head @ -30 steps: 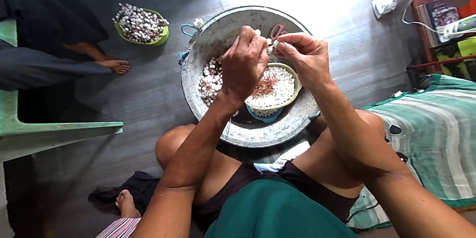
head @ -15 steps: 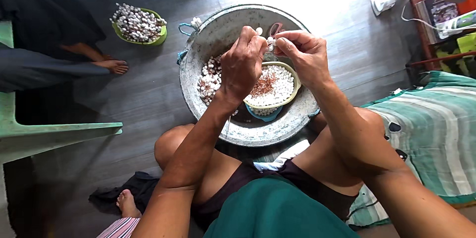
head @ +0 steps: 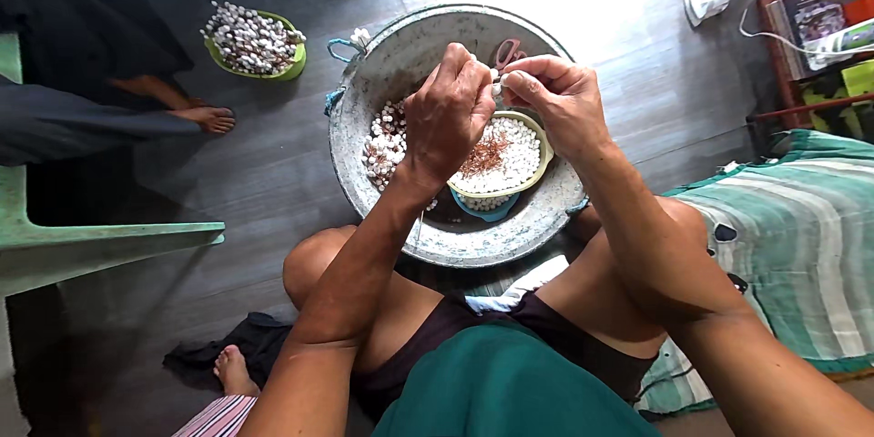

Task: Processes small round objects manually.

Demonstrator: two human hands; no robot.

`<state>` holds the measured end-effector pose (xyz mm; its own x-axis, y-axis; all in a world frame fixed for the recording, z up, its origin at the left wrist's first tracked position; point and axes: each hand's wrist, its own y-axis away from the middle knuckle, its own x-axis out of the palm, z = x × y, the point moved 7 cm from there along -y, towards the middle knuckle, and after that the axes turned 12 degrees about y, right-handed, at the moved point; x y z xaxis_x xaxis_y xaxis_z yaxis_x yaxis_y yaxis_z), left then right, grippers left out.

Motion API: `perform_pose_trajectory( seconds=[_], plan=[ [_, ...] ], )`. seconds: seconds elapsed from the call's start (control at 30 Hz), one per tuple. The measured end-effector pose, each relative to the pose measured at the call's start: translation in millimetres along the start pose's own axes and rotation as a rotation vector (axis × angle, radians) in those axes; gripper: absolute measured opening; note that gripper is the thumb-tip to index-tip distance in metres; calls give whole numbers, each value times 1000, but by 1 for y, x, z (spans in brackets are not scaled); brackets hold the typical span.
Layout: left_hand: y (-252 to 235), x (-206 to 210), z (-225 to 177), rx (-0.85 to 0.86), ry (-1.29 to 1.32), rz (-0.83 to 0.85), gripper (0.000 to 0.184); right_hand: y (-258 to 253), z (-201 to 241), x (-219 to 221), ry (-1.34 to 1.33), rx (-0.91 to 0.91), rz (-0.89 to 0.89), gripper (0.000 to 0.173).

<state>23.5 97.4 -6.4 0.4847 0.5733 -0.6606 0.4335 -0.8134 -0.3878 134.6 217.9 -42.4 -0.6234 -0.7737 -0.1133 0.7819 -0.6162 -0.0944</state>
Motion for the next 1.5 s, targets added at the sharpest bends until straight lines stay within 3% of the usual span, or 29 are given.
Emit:
perform_pose_trajectory(
  seconds=[0.23,0.37,0.7,1.5],
  plan=[
    [0,0,0,-2,2,-5,14,0,-22,1,-213,37,-10,19],
    [0,0,-1,1,4,-3,13,2,-7,4,-175,79,-50,12],
    [-1,-2,-1,-1,41,-12,13,3,3,2,-30,-55,-10,21],
    [-2,-3,0,36,62,5,16,0,6,-1,-40,-108,-23,21]
  ],
)
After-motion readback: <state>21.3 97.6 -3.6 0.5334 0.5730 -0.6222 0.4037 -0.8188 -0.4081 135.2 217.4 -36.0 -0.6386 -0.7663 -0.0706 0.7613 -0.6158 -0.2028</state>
